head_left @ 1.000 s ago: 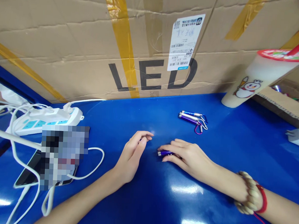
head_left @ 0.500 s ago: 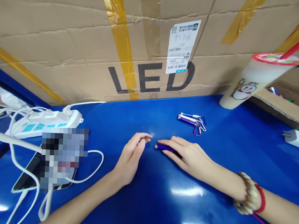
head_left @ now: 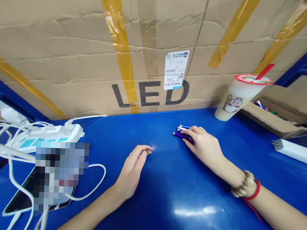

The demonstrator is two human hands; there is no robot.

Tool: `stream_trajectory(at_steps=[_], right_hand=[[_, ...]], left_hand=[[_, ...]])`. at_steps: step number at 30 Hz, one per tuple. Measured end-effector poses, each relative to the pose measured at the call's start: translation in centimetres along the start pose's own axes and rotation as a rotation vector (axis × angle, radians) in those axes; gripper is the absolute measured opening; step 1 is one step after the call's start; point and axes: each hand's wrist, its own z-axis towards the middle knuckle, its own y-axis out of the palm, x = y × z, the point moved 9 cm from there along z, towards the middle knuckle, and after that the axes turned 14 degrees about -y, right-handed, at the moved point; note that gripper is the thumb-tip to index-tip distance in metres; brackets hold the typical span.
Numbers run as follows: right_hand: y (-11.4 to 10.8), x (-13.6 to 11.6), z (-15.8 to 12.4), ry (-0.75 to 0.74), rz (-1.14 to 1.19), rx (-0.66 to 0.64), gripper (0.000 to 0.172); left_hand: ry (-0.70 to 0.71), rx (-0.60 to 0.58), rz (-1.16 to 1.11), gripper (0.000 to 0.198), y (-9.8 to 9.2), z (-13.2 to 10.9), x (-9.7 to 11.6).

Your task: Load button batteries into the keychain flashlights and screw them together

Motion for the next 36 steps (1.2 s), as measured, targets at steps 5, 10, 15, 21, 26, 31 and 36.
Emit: stream_trajectory(at_steps=[5, 10, 15, 21, 26, 31, 36], right_hand=[[0.6, 1.5, -0.3, 0.110, -0.068, 0.026, 0.054], [2.5, 2.2, -0.9, 0.226, -0.042, -0.113, 0.058], [2.0, 2.5, -0.7, 0.206, -0.004, -0.138, 0.061], [0.2, 2.8, -0.7, 0.180, -0.003, -0.164, 0.063], [-0.2, 1.5, -1.2, 0.163, 0.088, -0.227, 0.053], [0.9, 0.5, -1.9, 0.106, 0.256, -0.240, 0.042], [1.2, 1.0, -2.0, 0.059, 0.383, -0.207, 0.042]], left_hand=[[0.027, 0.022, -0.021, 0.031, -0.3, 0.1, 0.2], [0.039, 0.009, -0.007, 0.031, -0.2, 0.0, 0.2], [0.043, 0.013, -0.003, 0.031, -0.2, -0.2, 0.3], [0.046, 0.012, 0.007, 0.031, -0.2, -0.2, 0.4], [0.057, 0.009, 0.023, 0.031, -0.2, 0.0, 0.5], [0.063, 0.020, 0.028, 0.030, -0.3, 0.4, 0.3], [0.056, 0.034, 0.048, 0.029, -0.3, 0.5, 0.1]])
